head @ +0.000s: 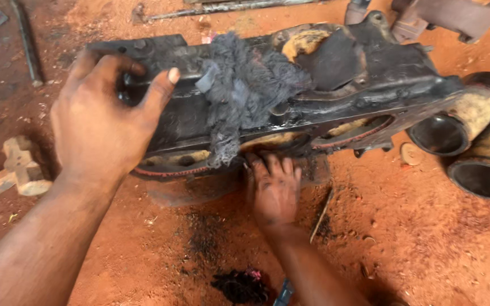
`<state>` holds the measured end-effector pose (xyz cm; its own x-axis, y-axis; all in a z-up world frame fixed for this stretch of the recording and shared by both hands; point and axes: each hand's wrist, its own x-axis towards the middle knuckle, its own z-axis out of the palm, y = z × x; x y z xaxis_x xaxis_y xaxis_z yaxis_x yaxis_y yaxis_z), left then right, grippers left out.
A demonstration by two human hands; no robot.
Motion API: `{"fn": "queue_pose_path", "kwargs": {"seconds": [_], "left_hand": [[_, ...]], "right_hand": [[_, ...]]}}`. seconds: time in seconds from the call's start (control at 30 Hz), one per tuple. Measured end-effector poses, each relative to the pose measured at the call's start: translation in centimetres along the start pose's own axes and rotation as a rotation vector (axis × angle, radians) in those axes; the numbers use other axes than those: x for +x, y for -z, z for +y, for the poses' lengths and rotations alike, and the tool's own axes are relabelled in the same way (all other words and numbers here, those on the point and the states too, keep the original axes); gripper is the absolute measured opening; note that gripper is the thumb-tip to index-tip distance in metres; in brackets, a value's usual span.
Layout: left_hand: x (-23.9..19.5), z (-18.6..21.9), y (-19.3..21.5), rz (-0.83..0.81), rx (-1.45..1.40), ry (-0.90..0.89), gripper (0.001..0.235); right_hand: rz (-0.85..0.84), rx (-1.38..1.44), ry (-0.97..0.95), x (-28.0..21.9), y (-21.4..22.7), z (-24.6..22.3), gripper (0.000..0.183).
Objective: The person uses a dark abrasive pad and a screwdriver to scrape and scrub heavy grime and carbon buildup from the surface of a disassembled engine cylinder head. The person works on the flat surfaces and crevices of the metal part, which is resting on a support on the ground.
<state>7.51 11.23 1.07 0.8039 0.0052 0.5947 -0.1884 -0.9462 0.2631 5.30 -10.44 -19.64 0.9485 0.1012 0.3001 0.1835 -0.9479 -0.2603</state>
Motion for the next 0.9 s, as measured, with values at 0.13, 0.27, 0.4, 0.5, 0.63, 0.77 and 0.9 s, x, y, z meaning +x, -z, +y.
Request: {"fn": "queue_pose_path", "kwargs": {"seconds": [0.13,0.27,0.4,0.5,0.63,0.77,0.9], "left_hand": [[0.4,0.4,0.3,-0.01,-0.084,0.055,0.045],[0.2,0.1,0.0,0.013,0.008,-0.029,0.043],[-0.2,-0.2,0.0,0.104,0.029,-0.16,0.041],[-0.3,-0.4,0.0,0.091,0.008,-0.147,0.038],[-0.5,-0.9,-0.1,0.08,-0.034,-0.166,0.035],[-0.8,-1.1,-0.5,0.057,-0.007,-0.108,0.04],[0.5,0.1,-0.4,0.029,-0.03,0.011,0.045]], "right_hand": [[0.104,0.822,-0.394,-0.7,3.1,-5.7,0.024],[0.262,1.092,-0.519,0.0,2.7,-7.2,0.018],[0.339,0.791,-0.189,-0.6,-0.1,-4.9,0.018],[0.005,0.341,-0.055,0.4,-0.9,0.6,0.018],[-0.022,-0.36,0.364,0.9,1.2,6.6,0.054],[0.129,-0.19,0.366,-0.4,0.8,6.9,0.049],[0.123,0.259,0.003,-1.6,-1.3,0.6,0.031]]}}
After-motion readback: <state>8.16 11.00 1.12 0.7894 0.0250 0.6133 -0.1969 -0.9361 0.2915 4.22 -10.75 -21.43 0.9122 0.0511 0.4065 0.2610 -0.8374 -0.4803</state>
